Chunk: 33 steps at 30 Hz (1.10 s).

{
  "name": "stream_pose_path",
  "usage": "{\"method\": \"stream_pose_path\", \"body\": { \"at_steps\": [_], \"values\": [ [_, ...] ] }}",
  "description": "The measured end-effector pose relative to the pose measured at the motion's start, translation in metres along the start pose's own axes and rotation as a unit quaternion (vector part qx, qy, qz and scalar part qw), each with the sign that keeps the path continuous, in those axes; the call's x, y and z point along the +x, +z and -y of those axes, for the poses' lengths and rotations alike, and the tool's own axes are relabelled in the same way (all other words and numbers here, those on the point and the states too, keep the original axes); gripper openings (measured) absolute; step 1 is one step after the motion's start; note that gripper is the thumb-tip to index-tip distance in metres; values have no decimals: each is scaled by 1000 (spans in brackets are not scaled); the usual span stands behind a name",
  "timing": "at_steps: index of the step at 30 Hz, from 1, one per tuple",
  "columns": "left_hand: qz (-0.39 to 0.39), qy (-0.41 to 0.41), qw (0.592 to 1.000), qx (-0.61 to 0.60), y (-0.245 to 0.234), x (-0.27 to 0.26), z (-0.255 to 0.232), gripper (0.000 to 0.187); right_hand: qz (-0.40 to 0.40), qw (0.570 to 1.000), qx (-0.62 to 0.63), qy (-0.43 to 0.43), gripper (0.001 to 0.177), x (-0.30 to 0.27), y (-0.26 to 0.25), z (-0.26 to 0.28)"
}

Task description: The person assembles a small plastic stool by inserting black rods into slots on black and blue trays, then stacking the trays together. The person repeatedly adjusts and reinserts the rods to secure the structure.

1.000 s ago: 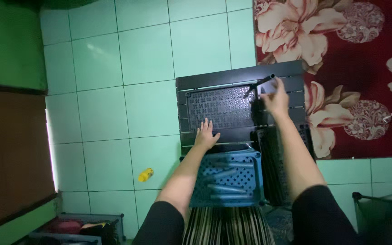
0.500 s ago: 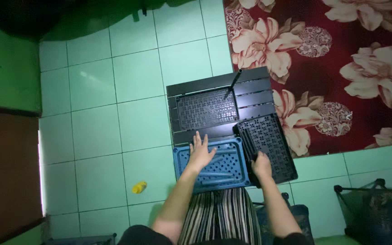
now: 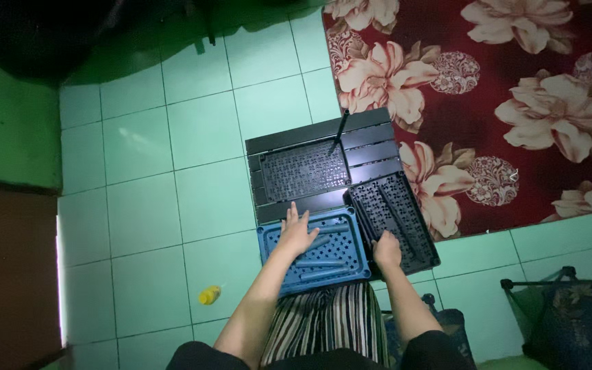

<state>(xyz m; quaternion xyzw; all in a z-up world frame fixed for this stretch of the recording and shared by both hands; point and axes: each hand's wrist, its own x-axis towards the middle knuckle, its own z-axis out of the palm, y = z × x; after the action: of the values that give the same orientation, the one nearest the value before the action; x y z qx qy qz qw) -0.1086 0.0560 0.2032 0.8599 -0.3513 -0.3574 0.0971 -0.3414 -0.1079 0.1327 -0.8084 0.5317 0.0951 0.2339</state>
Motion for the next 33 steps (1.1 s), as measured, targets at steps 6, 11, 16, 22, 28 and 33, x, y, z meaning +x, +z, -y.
{"method": "stream_pose_path", "body": {
  "at_steps": [6,11,16,22,28,33],
  "values": [
    [-8,3,1000,-15,5,-2,8,81,-29,999,32,-9,32,1,-1,-3],
    [-11,2,1000,-14,11,6,20,82,-126,980,139,-59,25,6,-9,-3],
    [-46,106,989,-93,15,13,14,68,-81,906,403,-99,33,15,-41,27],
    [107,102,757,-636,-4,10,-22,43,26,698,692,-182,37,8,-115,87],
    [-14,145,780,-609,-22,8,-29,33,53,694,678,-236,36,0,-151,121],
    [-77,156,767,-617,-16,10,-19,28,-19,675,693,-252,67,-7,-159,127]
  ]
}}
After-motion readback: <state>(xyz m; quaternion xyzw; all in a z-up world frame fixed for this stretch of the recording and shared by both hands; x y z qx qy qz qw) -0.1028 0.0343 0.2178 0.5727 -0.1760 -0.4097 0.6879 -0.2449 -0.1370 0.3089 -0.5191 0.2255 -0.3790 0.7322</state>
